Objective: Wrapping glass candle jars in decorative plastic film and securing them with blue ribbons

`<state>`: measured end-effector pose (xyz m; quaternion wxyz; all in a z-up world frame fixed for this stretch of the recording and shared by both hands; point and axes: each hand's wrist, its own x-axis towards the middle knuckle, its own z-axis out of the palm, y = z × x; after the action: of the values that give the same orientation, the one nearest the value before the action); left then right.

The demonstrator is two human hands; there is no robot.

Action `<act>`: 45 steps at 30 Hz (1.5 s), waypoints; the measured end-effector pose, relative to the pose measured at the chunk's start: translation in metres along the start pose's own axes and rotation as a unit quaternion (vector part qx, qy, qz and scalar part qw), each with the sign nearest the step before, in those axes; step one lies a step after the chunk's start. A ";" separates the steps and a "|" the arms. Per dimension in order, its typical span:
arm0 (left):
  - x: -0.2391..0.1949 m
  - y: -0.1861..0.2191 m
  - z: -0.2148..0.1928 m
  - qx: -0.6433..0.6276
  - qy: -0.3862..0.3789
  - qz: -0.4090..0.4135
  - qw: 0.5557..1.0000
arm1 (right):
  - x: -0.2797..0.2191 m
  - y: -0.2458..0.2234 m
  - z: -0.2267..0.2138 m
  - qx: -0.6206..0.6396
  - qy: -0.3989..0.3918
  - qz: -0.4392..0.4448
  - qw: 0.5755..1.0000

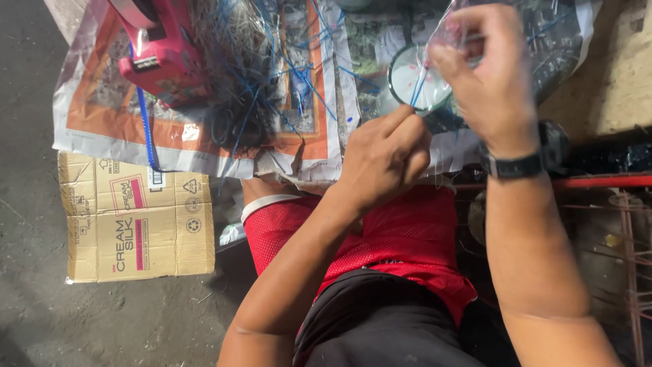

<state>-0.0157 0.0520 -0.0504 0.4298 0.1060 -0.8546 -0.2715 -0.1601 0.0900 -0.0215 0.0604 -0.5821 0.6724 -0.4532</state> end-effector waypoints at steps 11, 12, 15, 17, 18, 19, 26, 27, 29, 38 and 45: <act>0.039 0.020 -0.036 -0.162 -0.038 -0.036 0.985 | -0.006 -0.022 -0.014 -0.098 -0.046 -0.178 0.978; 0.047 0.018 -0.041 -0.159 -0.037 -0.037 0.986 | -0.006 -0.017 -0.008 -0.096 -0.046 -0.181 0.978; 0.063 0.006 -0.051 -0.204 -0.044 -0.005 0.978 | -0.006 -0.011 0.005 -0.104 0.049 -0.195 0.974; 0.061 -0.010 -0.050 -0.322 0.111 -0.132 0.931 | -0.008 -0.018 0.007 0.004 0.056 -0.103 0.993; 0.062 -0.016 -0.051 -0.320 0.110 -0.128 0.932 | -0.007 -0.016 0.008 0.005 0.060 -0.106 0.993; 0.062 -0.020 -0.051 -0.221 0.115 -0.095 0.964 | -0.008 -0.014 0.008 0.009 0.067 -0.104 0.992; 0.057 -0.018 -0.029 -0.060 -0.018 -0.045 0.997 | -0.007 -0.005 0.004 -0.043 0.053 -0.122 0.990; 0.058 -0.017 -0.029 -0.060 -0.016 -0.041 0.997 | -0.007 -0.004 0.004 -0.044 0.056 -0.126 0.989; 0.060 -0.015 -0.026 -0.101 0.012 -0.084 0.991 | -0.008 -0.002 0.004 0.000 0.055 -0.097 0.994; 0.056 -0.016 -0.026 -0.007 0.000 -0.059 0.998 | -0.005 -0.004 0.003 -0.040 0.059 -0.119 0.990; 0.053 -0.023 -0.015 -0.080 0.017 -0.099 0.992 | -0.005 -0.010 0.002 0.046 0.059 -0.054 0.996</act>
<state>-0.0373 0.0051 -0.0197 0.4227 0.1598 -0.8080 -0.3780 -0.1498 0.0943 -0.0180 0.0224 -0.5866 0.6207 -0.5198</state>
